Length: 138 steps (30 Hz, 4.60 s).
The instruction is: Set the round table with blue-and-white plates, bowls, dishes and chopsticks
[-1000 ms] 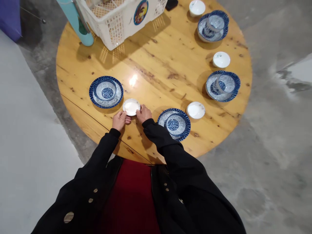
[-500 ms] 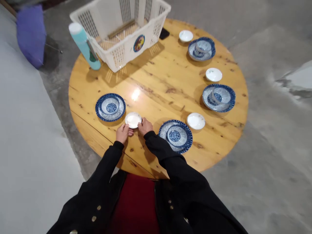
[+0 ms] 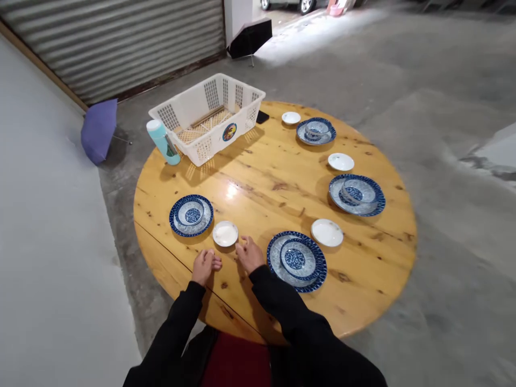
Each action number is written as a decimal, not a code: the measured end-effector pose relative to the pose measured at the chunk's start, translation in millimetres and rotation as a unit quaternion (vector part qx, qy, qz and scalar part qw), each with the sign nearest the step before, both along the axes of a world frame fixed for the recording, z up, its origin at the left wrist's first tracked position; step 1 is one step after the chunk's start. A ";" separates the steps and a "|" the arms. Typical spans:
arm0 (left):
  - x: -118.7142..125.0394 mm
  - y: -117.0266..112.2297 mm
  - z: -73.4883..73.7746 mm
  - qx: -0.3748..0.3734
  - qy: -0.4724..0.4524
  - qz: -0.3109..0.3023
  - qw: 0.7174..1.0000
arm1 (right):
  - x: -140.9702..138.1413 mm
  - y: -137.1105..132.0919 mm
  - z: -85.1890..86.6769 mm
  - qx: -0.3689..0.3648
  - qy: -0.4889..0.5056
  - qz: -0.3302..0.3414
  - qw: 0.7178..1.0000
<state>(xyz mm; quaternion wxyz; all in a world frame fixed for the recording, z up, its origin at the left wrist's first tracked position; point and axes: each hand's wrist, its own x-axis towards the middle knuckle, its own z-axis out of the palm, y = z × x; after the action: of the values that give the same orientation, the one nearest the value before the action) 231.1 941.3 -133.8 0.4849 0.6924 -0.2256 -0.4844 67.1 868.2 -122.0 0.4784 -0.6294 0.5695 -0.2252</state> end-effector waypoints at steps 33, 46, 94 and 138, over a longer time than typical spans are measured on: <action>-79.2 144.6 12.6 0.005 -0.083 -0.211 0.974 | -116.6 219.9 6.6 0.126 -0.140 -0.134 0.973; -143.5 155.8 34.5 0.009 -0.176 -0.381 0.907 | -179.5 259.1 8.3 0.127 -0.170 -0.239 0.948; -749.9 -234.4 56.0 -0.031 -0.203 -0.485 0.850 | -793.6 -52.4 33.0 0.172 -0.074 -0.378 0.907; -594.3 -563.8 -2.2 0.076 0.153 0.567 0.806 | -733.7 -710.1 25.8 0.193 0.055 0.183 0.962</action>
<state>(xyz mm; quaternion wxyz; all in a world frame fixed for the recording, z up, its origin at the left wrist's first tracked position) -363.2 377.5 -136.0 0.6470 0.6489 0.3214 -0.2388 -666.6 158.1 -96.2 0.5921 -0.6297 0.5027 0.0152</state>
